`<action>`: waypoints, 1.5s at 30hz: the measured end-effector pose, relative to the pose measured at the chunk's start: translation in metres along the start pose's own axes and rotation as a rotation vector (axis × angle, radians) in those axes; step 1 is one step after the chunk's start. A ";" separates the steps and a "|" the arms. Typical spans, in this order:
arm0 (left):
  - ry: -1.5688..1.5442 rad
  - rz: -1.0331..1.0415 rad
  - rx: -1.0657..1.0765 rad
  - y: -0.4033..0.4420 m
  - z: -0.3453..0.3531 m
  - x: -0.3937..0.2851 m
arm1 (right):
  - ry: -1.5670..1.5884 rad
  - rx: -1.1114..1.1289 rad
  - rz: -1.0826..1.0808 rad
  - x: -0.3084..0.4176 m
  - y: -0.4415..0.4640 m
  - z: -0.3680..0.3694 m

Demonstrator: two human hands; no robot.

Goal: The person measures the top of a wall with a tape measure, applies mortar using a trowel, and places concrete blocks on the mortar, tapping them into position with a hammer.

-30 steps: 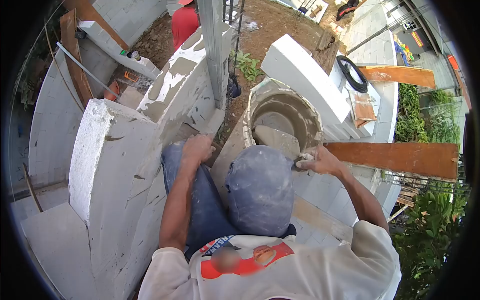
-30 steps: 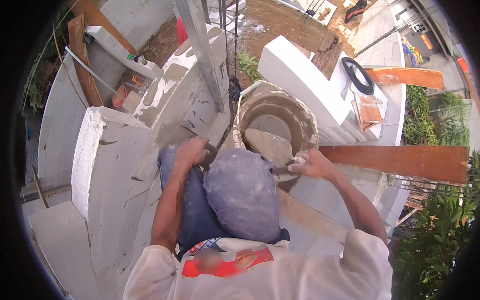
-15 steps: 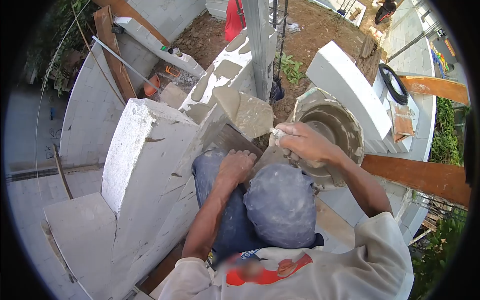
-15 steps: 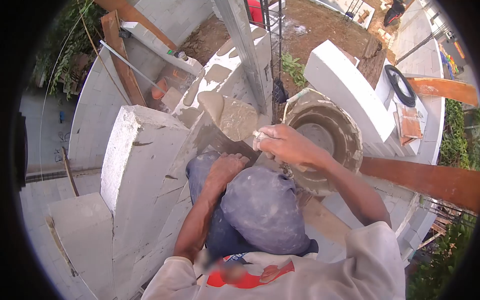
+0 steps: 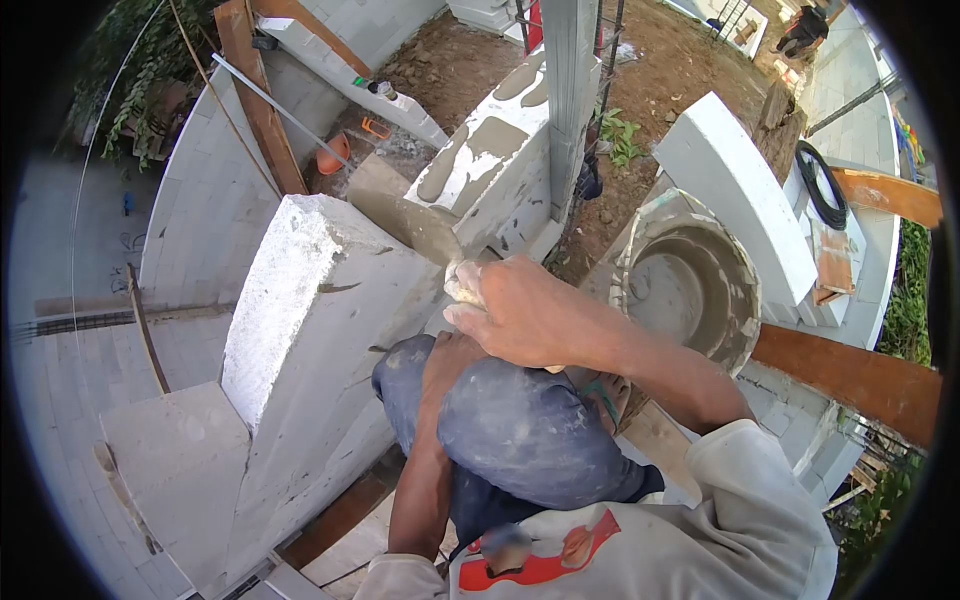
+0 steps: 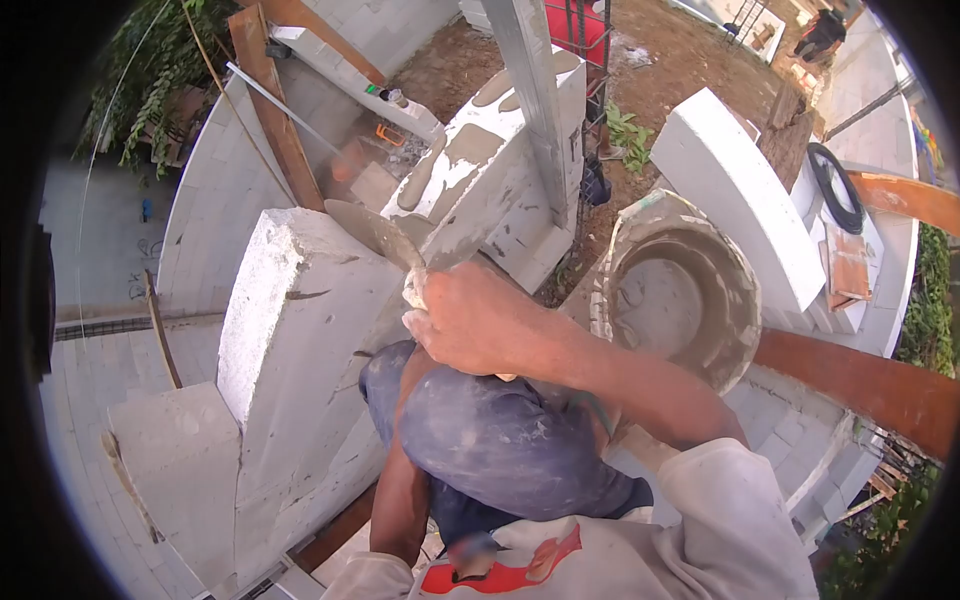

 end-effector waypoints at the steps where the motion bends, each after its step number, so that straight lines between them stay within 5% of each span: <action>1: 0.003 -0.006 -0.007 -0.002 -0.005 0.002 | -0.002 -0.001 -0.006 0.008 -0.003 -0.002; 6: 0.020 -0.021 -0.011 -0.015 -0.019 0.012 | 0.058 -0.109 -0.164 0.052 -0.027 -0.001; 10: 0.031 -0.015 0.003 -0.024 -0.025 0.018 | 0.059 -0.066 -0.091 0.058 -0.059 0.007; 15: 0.040 0.033 0.045 -0.021 -0.012 0.017 | 0.147 -0.303 -0.117 0.040 -0.049 0.002; 18: 0.055 0.072 0.101 -0.009 0.003 0.015 | 0.035 -0.147 0.031 0.032 -0.043 0.007; 21: 0.066 0.096 0.155 0.000 0.017 0.011 | -0.011 -0.120 -0.111 0.041 -0.076 -0.004; 23: 0.074 0.111 0.183 0.005 0.026 0.012 | 0.229 -0.091 -0.118 0.031 -0.120 -0.036; 29: 0.057 0.170 0.214 0.023 0.051 0.011 | -0.309 -0.171 0.584 -0.077 -0.244 -0.110; 32: 0.052 0.172 0.168 0.034 0.074 0.017 | -0.518 -0.066 0.694 -0.132 -0.280 -0.114; 35: -0.053 0.143 0.229 0.047 0.093 0.018 | -0.370 0.034 0.886 -0.173 -0.284 -0.106; 42: -0.296 0.072 0.121 0.057 0.079 0.014 | -0.562 0.216 0.749 -0.196 -0.273 -0.098; 45: -0.346 0.112 0.088 0.058 0.068 0.007 | -0.697 0.095 0.704 -0.184 -0.254 -0.154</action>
Point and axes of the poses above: each hand's wrist, its own y-axis towards the middle knuckle, its own z-axis out of the palm, x = y × z, the point moved 9 cm from there along y, towards the middle knuckle, and after that the axes turned 11 degrees about -x, right-handed, at the moved point
